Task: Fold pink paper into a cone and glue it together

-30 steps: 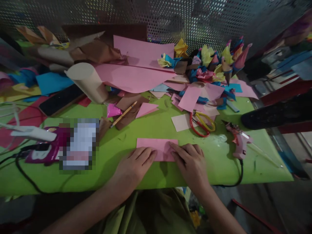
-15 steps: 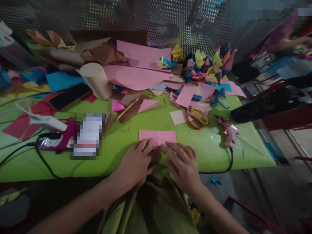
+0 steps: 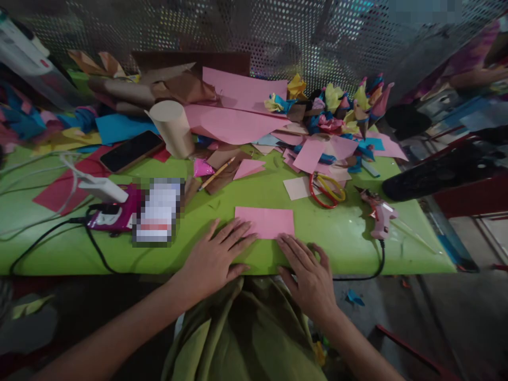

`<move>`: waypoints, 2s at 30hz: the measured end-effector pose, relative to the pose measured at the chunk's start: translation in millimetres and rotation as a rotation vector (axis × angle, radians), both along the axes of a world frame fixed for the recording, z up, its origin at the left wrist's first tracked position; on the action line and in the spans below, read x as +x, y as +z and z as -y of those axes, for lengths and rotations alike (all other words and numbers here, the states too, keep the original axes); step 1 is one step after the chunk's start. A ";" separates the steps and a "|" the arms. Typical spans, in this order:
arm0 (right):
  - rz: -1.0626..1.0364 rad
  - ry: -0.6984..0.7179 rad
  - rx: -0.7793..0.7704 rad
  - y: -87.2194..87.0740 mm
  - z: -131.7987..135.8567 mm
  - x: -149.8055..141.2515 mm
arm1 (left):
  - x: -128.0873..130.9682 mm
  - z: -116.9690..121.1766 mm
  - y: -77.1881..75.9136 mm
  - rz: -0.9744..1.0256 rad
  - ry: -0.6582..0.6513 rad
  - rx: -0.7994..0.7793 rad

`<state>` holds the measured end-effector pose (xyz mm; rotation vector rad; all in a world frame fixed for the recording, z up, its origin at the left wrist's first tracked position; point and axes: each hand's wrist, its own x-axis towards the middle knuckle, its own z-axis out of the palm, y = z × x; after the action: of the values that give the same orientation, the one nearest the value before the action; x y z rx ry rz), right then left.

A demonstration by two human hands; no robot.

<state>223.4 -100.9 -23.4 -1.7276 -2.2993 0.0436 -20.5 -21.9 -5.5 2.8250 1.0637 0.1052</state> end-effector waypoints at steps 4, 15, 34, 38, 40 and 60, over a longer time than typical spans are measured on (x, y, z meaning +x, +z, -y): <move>0.001 0.017 -0.010 -0.6 0.6 1.8 | -9.3 2.6 0.3 -0.007 0.018 -0.010; 0.008 0.000 0.053 -5.6 2.9 10.1 | -21.8 9.3 2.3 -0.034 0.088 -0.025; -0.074 0.140 -0.071 18.6 -96.5 19.1 | -25.6 9.5 -2.9 0.077 0.063 0.054; -0.082 0.103 -0.102 22.6 -102.2 17.2 | -22.8 4.5 5.6 0.139 0.110 -0.047; -0.129 0.092 -0.129 24.8 -105.1 17.0 | -19.0 -1.2 10.9 0.198 0.154 -0.107; -0.732 0.256 0.019 94.0 -166.3 16.8 | 32.2 -101.0 48.2 1.153 0.415 -0.624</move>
<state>240.2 65.4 70.6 -1.1221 -1.9165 0.5933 11.7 79.1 42.7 1.4978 1.0375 1.0518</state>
